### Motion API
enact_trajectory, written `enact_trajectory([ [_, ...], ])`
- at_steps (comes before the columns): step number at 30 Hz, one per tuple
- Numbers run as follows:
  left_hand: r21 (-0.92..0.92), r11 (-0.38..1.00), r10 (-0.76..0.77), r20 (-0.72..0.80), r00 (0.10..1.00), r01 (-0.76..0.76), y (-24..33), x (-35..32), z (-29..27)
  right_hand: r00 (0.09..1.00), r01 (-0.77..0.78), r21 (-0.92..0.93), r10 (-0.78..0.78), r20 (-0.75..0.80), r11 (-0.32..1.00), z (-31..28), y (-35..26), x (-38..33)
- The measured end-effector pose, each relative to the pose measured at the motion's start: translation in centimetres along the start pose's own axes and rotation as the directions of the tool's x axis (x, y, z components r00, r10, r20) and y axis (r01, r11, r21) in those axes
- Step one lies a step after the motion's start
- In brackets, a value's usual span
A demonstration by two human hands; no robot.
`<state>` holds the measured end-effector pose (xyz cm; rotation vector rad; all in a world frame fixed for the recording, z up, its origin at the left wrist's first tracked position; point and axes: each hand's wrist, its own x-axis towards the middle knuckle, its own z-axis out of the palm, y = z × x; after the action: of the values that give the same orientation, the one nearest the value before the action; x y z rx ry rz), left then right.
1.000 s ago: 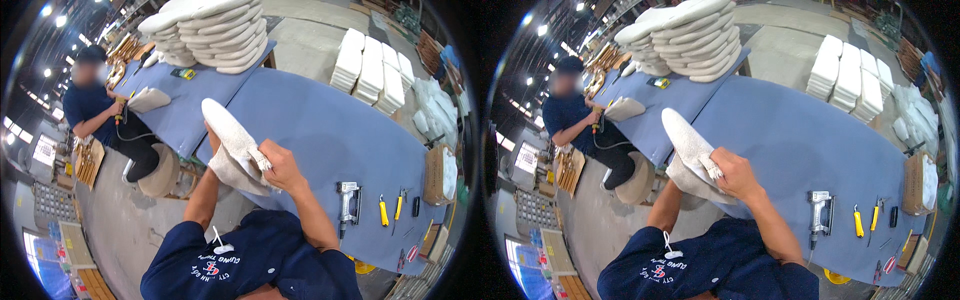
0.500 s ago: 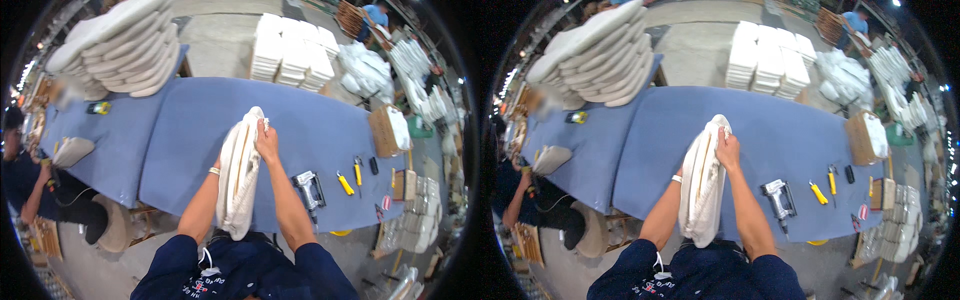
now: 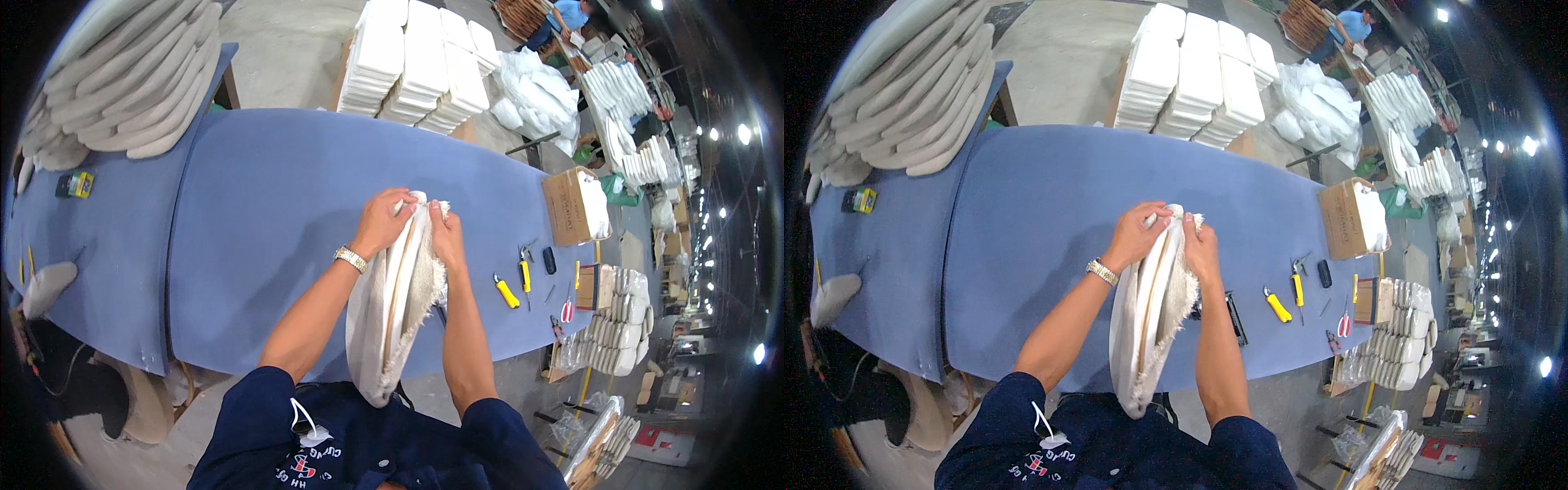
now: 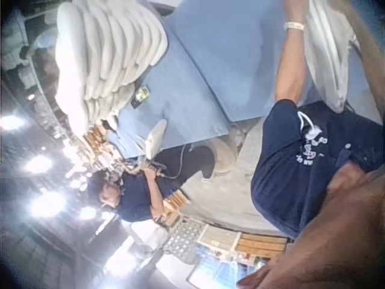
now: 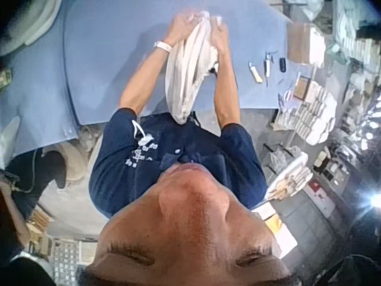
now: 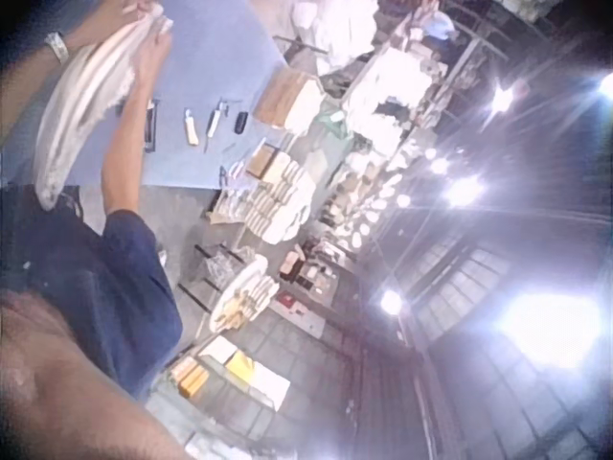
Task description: The person staples fabric onto a foam cushion, trims excess fabric with a utility knife, and folds the edges to secure the cover. The person repeats this process on multiple cushions, using a staple gun and utility knife to finish each piece.
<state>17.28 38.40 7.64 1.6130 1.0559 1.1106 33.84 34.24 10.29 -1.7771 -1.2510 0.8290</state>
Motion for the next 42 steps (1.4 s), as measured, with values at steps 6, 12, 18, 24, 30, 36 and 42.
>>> enact_trajectory([
  [6,-0.165,0.904,-0.331,0.316,0.889,0.395,-0.9,5.7,1.9,0.999,-0.037,0.127,0.037,0.002,0.991,0.6,1.8,-0.4],
  [12,-0.237,0.823,-0.347,0.512,0.786,0.517,-2.9,6.2,2.4,0.993,-0.108,0.281,0.091,0.075,0.954,1.4,-0.1,0.5],
  [18,-0.490,0.710,-0.263,0.482,0.836,0.506,-4.3,5.5,1.0,0.980,0.087,0.083,-0.100,0.170,0.993,2.0,-0.8,1.9],
  [24,-0.546,0.691,-0.204,0.481,0.853,0.474,-4.6,5.1,0.5,0.914,0.337,-0.317,-0.228,0.336,0.887,1.9,-4.7,0.5],
  [30,-0.599,0.663,-0.165,0.469,0.868,0.449,-4.1,4.7,-0.2,0.839,0.484,-0.592,-0.149,0.524,0.645,1.9,-6.2,-0.8],
  [36,-0.505,0.849,0.039,0.350,0.936,0.154,-4.7,4.4,-0.4,0.874,0.398,-0.691,-0.019,0.486,0.603,2.0,-6.6,-1.8],
  [42,-0.445,0.886,0.052,0.372,0.927,0.129,-4.7,3.6,-0.9,0.903,0.238,-0.609,0.057,0.425,0.757,1.4,-6.2,-2.0],
])
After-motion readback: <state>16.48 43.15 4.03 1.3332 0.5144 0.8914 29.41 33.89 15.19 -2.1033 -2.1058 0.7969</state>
